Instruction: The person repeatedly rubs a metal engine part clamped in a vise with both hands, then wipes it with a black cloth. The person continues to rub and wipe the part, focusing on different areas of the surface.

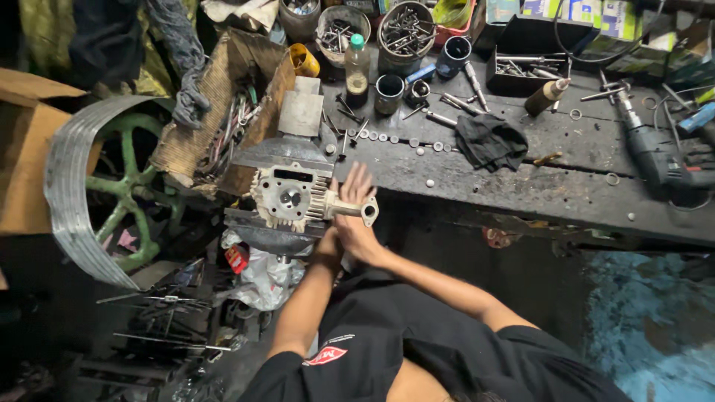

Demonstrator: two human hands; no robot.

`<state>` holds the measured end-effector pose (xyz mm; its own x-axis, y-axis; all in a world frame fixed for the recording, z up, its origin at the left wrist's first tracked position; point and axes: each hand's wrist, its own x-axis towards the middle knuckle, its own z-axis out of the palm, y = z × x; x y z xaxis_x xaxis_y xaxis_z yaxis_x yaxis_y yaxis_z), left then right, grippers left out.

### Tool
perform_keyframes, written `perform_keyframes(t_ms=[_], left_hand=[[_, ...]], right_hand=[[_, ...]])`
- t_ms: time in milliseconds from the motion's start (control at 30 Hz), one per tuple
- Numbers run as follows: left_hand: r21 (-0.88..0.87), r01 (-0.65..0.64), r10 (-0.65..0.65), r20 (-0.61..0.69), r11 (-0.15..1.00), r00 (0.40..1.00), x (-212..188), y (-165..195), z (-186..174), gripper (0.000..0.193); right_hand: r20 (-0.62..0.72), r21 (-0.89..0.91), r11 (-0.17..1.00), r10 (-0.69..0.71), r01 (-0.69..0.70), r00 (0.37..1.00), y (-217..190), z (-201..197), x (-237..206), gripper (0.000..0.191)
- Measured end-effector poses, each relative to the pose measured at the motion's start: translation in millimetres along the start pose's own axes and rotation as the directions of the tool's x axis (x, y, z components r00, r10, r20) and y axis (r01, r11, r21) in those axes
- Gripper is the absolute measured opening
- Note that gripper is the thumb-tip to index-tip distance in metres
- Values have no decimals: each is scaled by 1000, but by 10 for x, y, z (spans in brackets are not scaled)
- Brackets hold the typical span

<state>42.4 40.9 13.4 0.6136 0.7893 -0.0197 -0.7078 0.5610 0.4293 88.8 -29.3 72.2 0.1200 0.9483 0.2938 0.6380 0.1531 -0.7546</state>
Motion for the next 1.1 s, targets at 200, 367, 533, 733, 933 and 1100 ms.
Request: perform_keyframes(t_ms=[200, 367, 533, 733, 933, 1100], left_hand=[[3, -12, 12, -195, 1000, 981, -188, -217, -66, 71], [153, -112, 152, -281, 982, 948, -503, -425, -150, 66], [69, -63, 69, -86, 996, 994, -75, -58, -104, 64], [170, -80, 131, -315, 982, 940, -450, -332, -50, 62], [439, 101, 73, -362, 893, 929, -760, -386, -189, 58], [931, -42, -416, -122, -363, 901, -1301, 434, 346, 43]], right_hand=[[395, -711, 704, 412, -11, 821, 177, 17, 472, 56], [-122, -363, 927, 52, -93, 991, 425, 93, 652, 72], [31, -106, 994, 27, -23, 999, 204, 172, -12, 72], [244, -597, 752, 502, -279, 830, 335, 135, 626, 61], [-33, -332, 924, -214, 191, 976, 605, -8, 480, 43], [487, 514, 758, 127, -401, 864, 849, -265, -270, 37]])
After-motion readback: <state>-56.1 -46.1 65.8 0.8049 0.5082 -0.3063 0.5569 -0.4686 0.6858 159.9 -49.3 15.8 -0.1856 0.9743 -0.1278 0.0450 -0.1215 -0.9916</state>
